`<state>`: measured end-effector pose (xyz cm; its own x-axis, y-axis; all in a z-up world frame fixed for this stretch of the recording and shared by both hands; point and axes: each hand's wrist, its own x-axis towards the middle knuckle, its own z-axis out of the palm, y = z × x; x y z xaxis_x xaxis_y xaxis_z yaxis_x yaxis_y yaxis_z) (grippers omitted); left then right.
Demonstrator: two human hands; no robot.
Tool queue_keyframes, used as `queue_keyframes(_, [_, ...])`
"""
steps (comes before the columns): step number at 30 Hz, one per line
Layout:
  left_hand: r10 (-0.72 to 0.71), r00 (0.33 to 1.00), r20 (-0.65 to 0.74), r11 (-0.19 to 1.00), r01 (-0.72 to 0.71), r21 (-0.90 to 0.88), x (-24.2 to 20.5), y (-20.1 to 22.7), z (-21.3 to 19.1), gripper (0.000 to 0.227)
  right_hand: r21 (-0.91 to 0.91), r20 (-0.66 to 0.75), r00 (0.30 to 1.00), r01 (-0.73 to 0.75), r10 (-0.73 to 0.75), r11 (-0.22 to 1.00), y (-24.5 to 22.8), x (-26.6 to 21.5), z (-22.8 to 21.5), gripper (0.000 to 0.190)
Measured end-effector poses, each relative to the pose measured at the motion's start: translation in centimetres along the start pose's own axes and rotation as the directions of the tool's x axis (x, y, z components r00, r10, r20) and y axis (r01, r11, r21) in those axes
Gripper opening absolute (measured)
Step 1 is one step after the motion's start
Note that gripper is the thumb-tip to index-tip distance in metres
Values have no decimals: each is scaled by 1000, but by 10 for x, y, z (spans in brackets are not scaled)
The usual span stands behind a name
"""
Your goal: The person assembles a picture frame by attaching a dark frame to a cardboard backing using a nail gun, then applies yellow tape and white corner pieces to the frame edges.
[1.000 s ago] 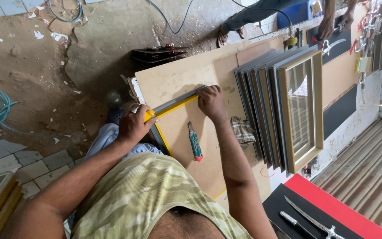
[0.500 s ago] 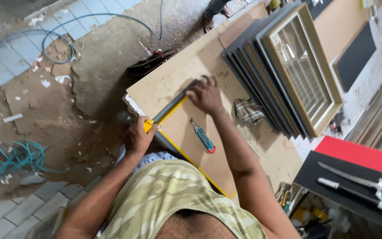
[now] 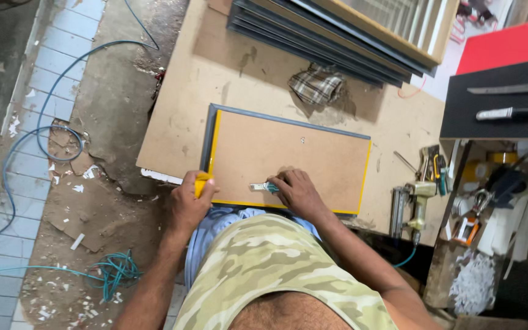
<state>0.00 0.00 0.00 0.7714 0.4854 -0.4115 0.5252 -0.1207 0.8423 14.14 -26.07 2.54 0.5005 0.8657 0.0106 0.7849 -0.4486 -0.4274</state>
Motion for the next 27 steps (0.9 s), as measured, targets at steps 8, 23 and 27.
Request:
queue_keyframes(8, [233, 807, 543, 968, -245, -50, 21, 120, 56, 28, 816, -84, 817, -272, 571, 510, -10, 0, -45, 25])
queue_keyframes(23, [24, 720, 694, 521, -601, 606, 80, 161, 101, 52, 791, -380, 295, -388, 877, 473, 125, -88, -42, 11])
queue_keyframes(27, [-67, 791, 608, 425, -528, 735, 128, 154, 69, 49, 776, -384, 83, -511, 920, 370, 188, -131, -26, 12])
